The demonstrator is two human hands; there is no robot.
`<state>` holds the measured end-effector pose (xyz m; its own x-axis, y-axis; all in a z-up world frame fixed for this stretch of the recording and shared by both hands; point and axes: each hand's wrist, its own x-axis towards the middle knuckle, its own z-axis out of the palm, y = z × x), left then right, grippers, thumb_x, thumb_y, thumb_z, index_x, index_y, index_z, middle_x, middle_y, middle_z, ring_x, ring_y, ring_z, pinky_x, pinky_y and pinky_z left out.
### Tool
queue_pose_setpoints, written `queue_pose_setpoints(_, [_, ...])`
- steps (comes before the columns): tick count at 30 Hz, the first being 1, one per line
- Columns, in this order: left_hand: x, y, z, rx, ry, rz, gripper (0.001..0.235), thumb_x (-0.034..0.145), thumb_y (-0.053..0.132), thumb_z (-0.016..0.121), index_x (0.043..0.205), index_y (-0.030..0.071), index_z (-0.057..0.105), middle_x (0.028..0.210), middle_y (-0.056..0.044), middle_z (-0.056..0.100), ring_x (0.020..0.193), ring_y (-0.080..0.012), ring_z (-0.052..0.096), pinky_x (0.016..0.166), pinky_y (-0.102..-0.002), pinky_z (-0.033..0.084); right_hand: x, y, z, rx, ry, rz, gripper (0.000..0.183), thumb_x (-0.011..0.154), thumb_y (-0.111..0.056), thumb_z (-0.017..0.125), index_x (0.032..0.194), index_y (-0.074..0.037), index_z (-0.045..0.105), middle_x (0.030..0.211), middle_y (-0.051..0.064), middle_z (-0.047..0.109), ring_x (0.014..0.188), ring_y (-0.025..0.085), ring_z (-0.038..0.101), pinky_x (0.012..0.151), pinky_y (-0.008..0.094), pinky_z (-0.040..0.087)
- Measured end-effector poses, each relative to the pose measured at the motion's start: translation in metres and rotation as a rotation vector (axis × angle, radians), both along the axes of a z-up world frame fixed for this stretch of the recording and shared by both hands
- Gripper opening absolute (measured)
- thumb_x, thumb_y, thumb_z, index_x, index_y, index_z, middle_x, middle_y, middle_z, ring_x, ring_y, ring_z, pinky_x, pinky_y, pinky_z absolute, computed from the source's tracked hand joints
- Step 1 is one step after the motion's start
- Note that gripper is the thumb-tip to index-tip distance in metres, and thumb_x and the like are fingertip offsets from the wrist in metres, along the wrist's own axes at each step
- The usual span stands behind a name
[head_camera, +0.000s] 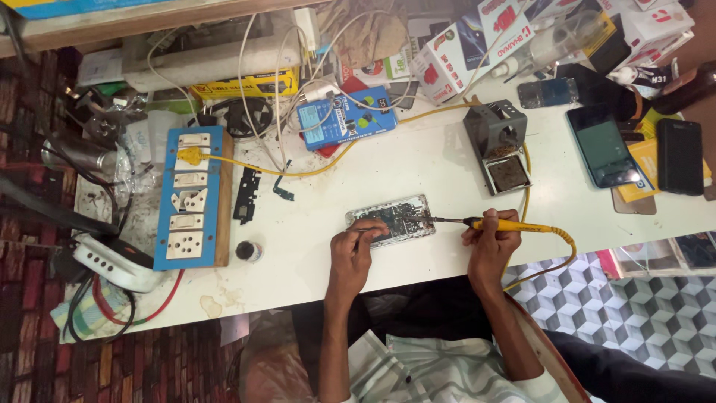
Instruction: The person uses a soldering iron and tweezers to work on a small circuit board, applying heat and manipulating components. The person continues soldering various points on the board throughout the clip.
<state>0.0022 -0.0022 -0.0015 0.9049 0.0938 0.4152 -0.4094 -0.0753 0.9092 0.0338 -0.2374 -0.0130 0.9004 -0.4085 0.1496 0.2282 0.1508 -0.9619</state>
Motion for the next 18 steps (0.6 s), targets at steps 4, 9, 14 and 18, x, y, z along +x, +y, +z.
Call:
queue_pose_setpoints(4, [-0.0008,0.0017,0.0027,0.008,0.037,0.005,0.015,0.105,0.003,0.053,0.098,-0.005,0.064,0.102,-0.014,0.076,0.091,-0.0221,0.075,0.085,-0.031,0.059,0.0004,0.0006,0.0008,-0.005,0.006,0.015,0.021,0.111,-0.02,0.054,0.098,-0.005,0.046,0.067,0.006,0.053,0.051,0.013,0.054,0.05,0.026,0.042])
queue_pose_setpoints(9, [-0.0016,0.0004,0.0049,0.0,0.123,0.008,0.017,0.103,0.003,0.054,0.098,-0.005,0.069,0.101,-0.012,0.077,0.088,-0.0207,0.075,0.084,-0.031,0.059,-0.0014,0.0006,0.0,-0.003,0.018,-0.004,0.021,0.11,-0.02,0.053,0.098,-0.005,0.046,0.068,0.006,0.055,0.052,0.013,0.055,0.05,0.025,0.045])
queue_pose_setpoints(14, [-0.0013,0.0019,0.0055,0.024,0.136,0.02,0.018,0.102,-0.001,0.053,0.097,-0.007,0.07,0.102,-0.013,0.078,0.09,-0.0207,0.076,0.084,-0.03,0.059,-0.0004,0.001,0.0013,-0.029,0.025,0.005,0.02,0.111,-0.02,0.053,0.1,-0.005,0.046,0.071,0.007,0.056,0.053,0.013,0.056,0.05,0.025,0.044])
queue_pose_setpoints(18, [-0.0049,0.0022,-0.0014,0.0,0.249,-0.001,0.02,0.102,0.0,0.051,0.1,-0.007,0.07,0.109,-0.014,0.078,0.076,-0.0221,0.071,0.064,-0.031,0.052,-0.005,-0.0017,-0.0032,-0.08,-0.035,0.022,0.02,0.113,-0.02,0.053,0.101,-0.005,0.046,0.074,0.007,0.057,0.057,0.013,0.057,0.054,0.025,0.046])
